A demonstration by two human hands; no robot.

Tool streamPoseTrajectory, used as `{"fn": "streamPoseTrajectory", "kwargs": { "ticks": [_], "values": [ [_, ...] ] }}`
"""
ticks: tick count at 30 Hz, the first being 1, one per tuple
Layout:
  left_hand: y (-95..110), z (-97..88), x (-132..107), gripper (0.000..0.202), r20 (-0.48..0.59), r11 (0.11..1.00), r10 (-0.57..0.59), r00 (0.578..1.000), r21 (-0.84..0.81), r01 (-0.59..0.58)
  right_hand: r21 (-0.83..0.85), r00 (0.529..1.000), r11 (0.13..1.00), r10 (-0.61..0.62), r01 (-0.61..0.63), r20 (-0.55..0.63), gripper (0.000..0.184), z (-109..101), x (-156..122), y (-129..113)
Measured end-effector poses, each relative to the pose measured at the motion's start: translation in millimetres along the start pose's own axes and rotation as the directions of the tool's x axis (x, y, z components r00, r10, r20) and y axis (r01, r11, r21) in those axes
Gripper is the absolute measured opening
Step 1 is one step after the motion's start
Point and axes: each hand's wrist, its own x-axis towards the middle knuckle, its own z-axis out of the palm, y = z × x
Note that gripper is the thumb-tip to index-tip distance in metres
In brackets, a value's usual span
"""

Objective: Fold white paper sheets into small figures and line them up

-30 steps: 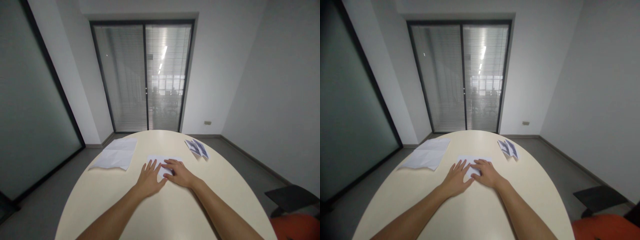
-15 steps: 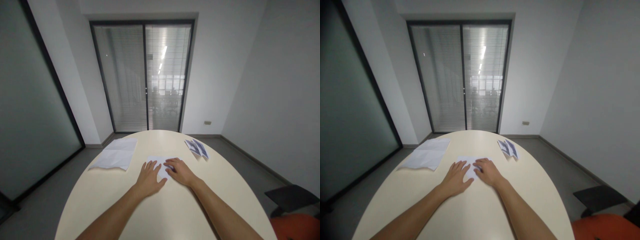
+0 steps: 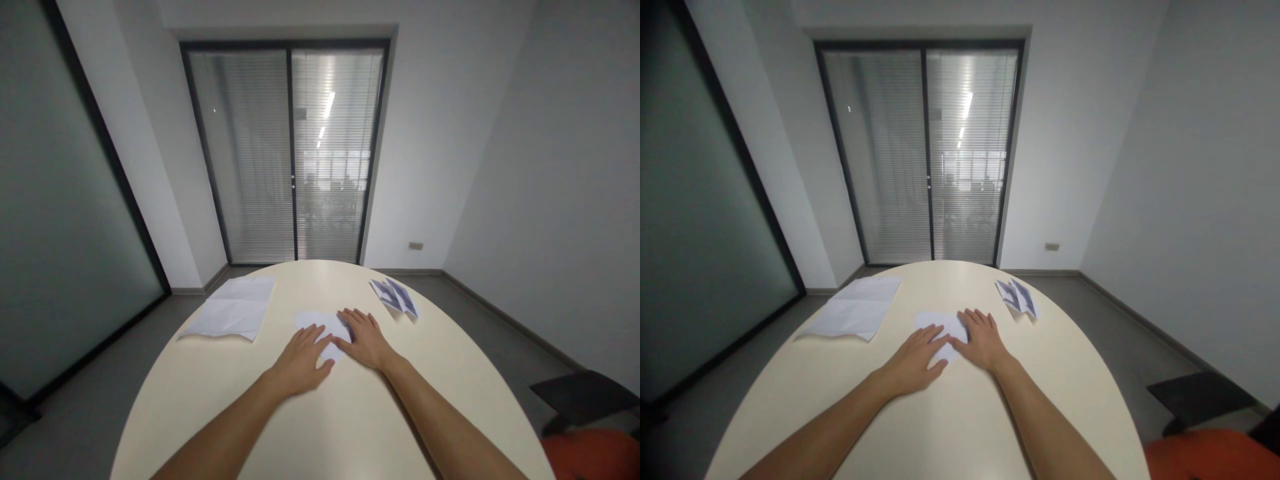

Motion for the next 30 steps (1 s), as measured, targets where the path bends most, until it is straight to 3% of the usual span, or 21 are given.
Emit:
{"fn": "streamPoseTrajectory", "kwargs": {
  "ticks": [11,17,30],
  "values": [
    [-2,-2.1,-1,0.054,0.007,0.998,0.056,0.998,-0.019,-0.055,0.025,0.988,0.999,0.032,-0.029,-0.151,0.044,1,6,11],
    [0,-5.2,-1,0.055,-0.015,0.990,0.132,0.991,-0.045,-0.132,0.019,0.988,1.000,0.017,-0.014,-0.156,0.038,1,8,14],
    [-1,0.2,0,0.057,-0.032,0.994,0.111,0.993,-0.001,-0.111,0.056,0.981,0.998,-0.019,0.031,-0.193,0.035,-2,8,9]
  ]
}}
